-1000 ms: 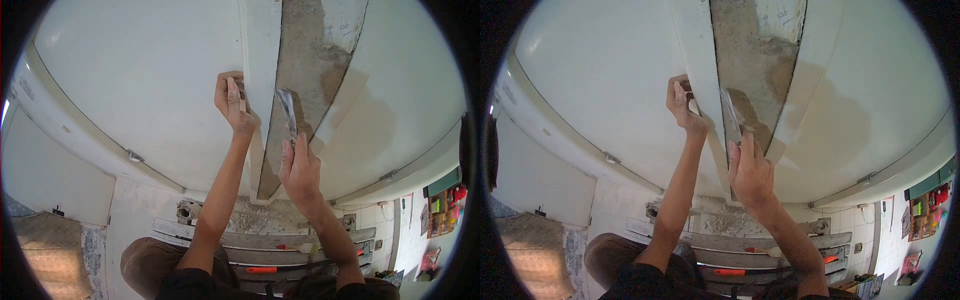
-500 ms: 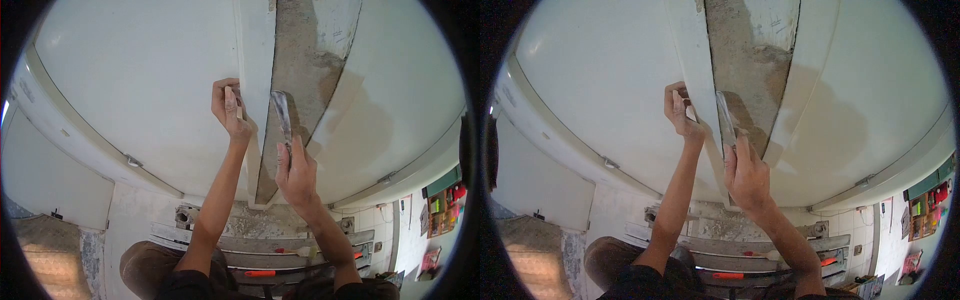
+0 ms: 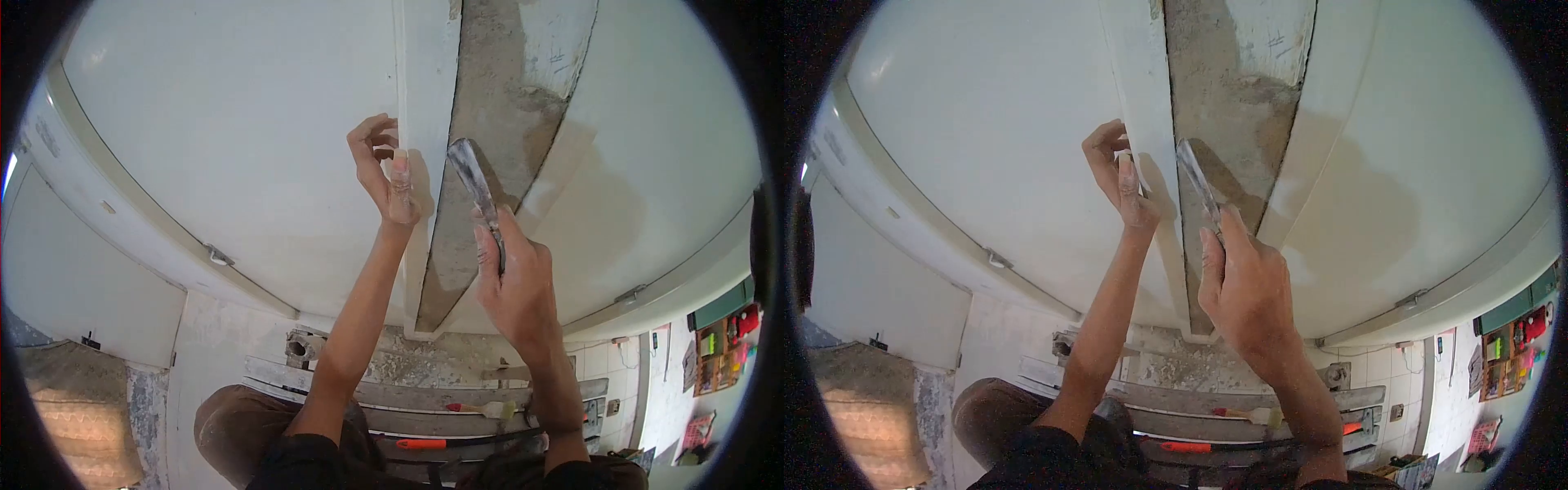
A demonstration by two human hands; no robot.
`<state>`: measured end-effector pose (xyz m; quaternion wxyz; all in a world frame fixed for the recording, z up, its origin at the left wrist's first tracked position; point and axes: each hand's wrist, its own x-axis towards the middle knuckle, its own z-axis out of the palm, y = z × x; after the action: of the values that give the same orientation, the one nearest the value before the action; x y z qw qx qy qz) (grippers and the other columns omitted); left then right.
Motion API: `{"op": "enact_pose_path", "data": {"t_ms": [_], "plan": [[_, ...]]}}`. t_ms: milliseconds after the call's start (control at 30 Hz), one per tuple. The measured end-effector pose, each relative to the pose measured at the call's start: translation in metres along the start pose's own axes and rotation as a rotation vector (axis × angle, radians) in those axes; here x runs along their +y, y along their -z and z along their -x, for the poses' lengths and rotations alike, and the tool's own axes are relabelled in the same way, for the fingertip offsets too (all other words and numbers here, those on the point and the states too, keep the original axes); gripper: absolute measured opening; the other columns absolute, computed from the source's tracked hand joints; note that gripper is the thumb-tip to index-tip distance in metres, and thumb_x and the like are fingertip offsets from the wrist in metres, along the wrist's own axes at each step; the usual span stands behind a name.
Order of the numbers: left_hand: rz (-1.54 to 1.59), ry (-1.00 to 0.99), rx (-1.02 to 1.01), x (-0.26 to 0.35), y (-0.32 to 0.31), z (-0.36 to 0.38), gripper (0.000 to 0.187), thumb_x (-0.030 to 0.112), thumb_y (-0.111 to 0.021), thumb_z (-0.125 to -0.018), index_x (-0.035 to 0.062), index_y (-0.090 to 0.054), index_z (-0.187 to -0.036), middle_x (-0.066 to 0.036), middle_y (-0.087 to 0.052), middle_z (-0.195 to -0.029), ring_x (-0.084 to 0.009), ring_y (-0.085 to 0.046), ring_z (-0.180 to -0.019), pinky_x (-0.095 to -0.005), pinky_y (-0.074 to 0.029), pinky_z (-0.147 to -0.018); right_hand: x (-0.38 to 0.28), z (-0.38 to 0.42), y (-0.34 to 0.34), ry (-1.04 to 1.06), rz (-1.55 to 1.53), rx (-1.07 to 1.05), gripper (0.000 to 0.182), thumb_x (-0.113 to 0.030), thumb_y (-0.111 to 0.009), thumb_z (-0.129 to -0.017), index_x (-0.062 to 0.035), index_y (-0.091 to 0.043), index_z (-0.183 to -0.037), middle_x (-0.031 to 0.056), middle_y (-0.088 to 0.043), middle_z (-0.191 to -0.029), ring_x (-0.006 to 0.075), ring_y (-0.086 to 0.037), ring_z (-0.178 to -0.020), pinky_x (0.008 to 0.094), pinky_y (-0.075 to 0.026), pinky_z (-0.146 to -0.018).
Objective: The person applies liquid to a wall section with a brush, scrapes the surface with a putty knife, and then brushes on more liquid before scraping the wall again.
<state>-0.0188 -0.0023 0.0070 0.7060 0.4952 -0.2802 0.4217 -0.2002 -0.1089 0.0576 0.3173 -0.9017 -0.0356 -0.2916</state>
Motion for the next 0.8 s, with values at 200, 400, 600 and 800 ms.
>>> {"op": "enact_pose_path", "data": {"t_ms": [200,400,600,800], "plan": [[-0.018,-0.002,-0.034,-0.002,0.003,0.004,0.066,0.057,-0.053,-0.09,0.0005,-0.049,-0.125,-0.01,-0.051,-0.118,-0.0191,-0.047,-0.1,-0.0352,-0.04,-0.086,-0.005,-0.004,0.029,-0.017,-0.045,-0.227,0.016,-0.011,-0.06,-0.096,0.0021,-0.059,-0.105,0.0223,-0.06,-0.067,0.0434,-0.061,-0.061,0.05,-0.045,-0.054],[-0.021,0.009,-0.053,0.0,0.001,0.003,0.063,0.055,-0.051,-0.092,-0.0023,-0.053,-0.119,-0.01,-0.053,-0.112,-0.0178,-0.048,-0.098,-0.0329,-0.04,-0.083,-0.002,0.009,0.019,-0.126,-0.116,-0.119,0.016,-0.012,-0.058,-0.098,0.0003,-0.058,-0.108,0.0222,-0.061,-0.069,0.0431,-0.063,-0.065,0.0479,-0.047,-0.056],[-0.039,0.01,-0.042,0.002,0.001,0.001,0.059,0.052,-0.05,-0.093,-0.0032,-0.055,-0.114,-0.011,-0.054,-0.108,-0.018,-0.048,-0.096,-0.0317,-0.04,-0.081,-0.003,0.003,0.009,-0.046,-0.112,-0.024,0.016,-0.011,-0.057,-0.098,0.0004,-0.057,-0.11,0.0244,-0.065,-0.078,0.0444,-0.065,-0.07,0.0471,-0.049,-0.057],[-0.04,0.012,-0.028,0.006,-0.001,0.002,0.059,0.051,-0.051,-0.092,-0.0034,-0.055,-0.113,-0.01,-0.054,-0.106,-0.0185,-0.048,-0.094,-0.0325,-0.04,-0.082,0.019,0.013,-0.032,0.043,0.041,0.075,0.021,-0.014,-0.055,-0.099,0.0002,-0.054,-0.113,0.0238,-0.066,-0.08,0.044,-0.066,-0.07,0.0497,-0.052,-0.059]]}}
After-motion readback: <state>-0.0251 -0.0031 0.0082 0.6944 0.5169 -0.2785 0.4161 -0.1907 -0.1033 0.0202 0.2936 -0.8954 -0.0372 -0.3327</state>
